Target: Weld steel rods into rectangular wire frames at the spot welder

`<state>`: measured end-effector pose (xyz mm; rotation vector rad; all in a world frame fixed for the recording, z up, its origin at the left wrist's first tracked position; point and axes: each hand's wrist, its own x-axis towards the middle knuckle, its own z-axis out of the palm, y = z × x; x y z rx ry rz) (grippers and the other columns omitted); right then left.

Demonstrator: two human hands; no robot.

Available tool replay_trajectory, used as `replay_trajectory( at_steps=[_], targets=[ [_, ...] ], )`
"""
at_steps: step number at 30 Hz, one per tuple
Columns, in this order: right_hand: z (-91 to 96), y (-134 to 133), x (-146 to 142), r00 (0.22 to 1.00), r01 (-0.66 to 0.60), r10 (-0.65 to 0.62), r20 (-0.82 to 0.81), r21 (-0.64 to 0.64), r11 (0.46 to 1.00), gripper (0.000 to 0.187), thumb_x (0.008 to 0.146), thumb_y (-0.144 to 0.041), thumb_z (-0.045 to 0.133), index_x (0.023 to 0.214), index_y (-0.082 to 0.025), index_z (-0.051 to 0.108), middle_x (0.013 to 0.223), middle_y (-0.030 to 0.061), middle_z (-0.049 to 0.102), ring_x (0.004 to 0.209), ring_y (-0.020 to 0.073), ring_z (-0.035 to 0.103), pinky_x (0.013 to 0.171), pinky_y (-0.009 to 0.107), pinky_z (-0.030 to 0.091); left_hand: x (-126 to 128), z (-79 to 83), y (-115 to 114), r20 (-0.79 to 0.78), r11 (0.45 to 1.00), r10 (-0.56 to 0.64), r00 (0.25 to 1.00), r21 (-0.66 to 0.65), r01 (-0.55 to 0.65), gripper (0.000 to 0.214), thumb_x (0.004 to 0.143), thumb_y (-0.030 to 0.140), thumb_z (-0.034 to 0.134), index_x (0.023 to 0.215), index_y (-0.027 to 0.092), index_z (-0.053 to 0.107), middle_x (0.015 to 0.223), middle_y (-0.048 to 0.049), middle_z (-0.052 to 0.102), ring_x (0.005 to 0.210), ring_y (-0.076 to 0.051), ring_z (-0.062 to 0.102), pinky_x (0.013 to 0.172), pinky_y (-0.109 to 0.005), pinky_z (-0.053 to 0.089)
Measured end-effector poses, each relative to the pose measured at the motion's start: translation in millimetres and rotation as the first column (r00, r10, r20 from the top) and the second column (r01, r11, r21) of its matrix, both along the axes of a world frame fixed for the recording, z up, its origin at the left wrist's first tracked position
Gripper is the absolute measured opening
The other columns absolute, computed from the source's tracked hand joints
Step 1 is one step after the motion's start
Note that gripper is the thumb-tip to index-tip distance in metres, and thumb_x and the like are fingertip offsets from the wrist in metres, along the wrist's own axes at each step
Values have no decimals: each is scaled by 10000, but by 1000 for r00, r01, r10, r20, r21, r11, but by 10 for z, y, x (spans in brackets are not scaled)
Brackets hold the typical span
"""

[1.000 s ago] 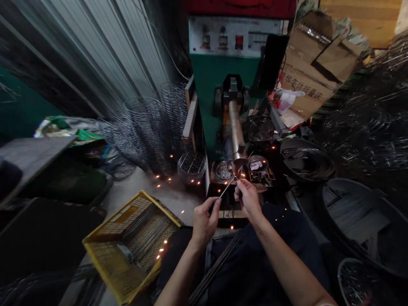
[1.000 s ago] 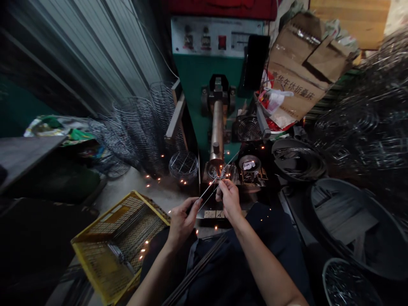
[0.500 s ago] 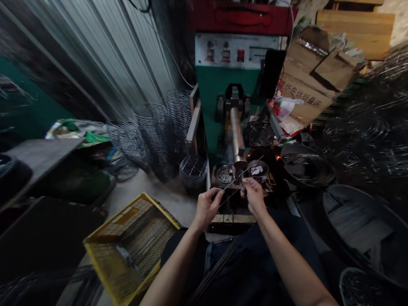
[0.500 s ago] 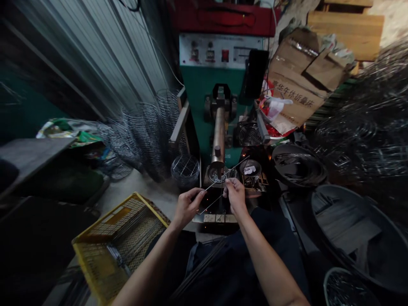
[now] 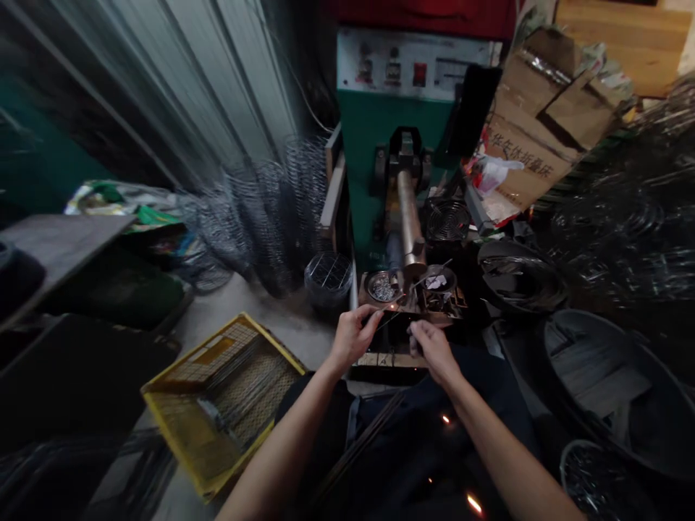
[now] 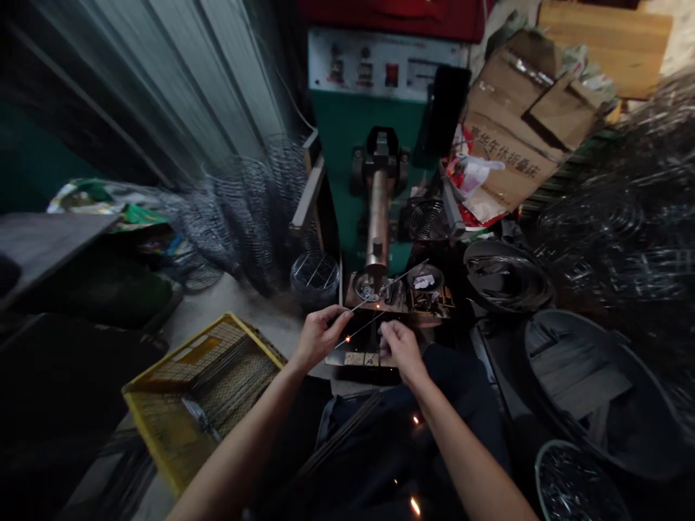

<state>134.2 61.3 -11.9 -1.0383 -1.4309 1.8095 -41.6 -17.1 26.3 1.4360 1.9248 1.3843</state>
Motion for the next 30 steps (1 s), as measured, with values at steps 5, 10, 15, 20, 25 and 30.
replay_trajectory(
  at_steps=[5, 10, 15, 20, 25, 30],
  targets=[
    [-394, -688, 423, 802, -550, 483, 351, 118, 827, 359, 813, -528, 628, 751, -174, 636, 721, 15, 639, 708, 173, 576, 661, 267, 467, -20, 1, -488, -229, 999, 36, 973, -22, -42, 233, 898, 273, 517, 830, 167, 713, 655, -38, 671, 564, -140, 576, 558, -239, 380],
    [-533, -1020, 556, 511, -821, 687, 517, 54, 569, 353, 904, -517, 497, 896, -200, 654, 879, 42, 692, 851, 211, 629, 769, 274, 469, -429, -38, -1645, -189, 947, 284, 940, -100, -306, 253, 910, 297, 510, 866, 175, 728, 714, -54, 700, 633, -159, 622, 623, -253, 428],
    [-511, -1043, 479, 462, -847, 671, 580, 63, 528, 359, 900, -534, 490, 939, -221, 662, 905, 46, 710, 860, 219, 662, 787, 272, 496, -896, -340, -2732, 246, 562, 811, 530, -80, -823, 230, 746, 363, 700, 801, 147, 753, 781, -54, 729, 765, -193, 642, 719, -269, 477],
    [-514, -993, 425, 453, -855, 651, 610, 90, 511, 330, 899, -514, 493, 949, -239, 669, 932, 52, 717, 886, 234, 672, 802, 289, 504, -1354, -978, -3069, 383, 229, 908, 168, -118, -966, 362, 739, 440, 660, 814, 90, 707, 540, -2, 586, 539, -136, 533, 510, -239, 400],
    [-510, -1091, 433, 459, -842, 623, 633, 87, 532, 336, 893, -519, 492, 957, -234, 659, 932, 63, 718, 871, 235, 675, 795, 293, 509, -1699, -1459, -3079, 471, 48, 879, -69, -231, -972, 391, 818, 469, 618, 856, 80, 640, 487, 78, 432, 388, -54, 345, 412, -205, 281],
    [-460, -1127, 447, 416, -855, 618, 668, 55, 516, 338, 922, -504, 443, 934, -231, 642, 918, 58, 711, 854, 225, 670, 778, 292, 501, -1635, -1594, -3189, 455, 100, 887, -75, -349, -932, 270, 934, 371, 551, 1042, 129, 601, 840, -19, 619, 620, -100, 569, 555, -246, 501]
  ],
)
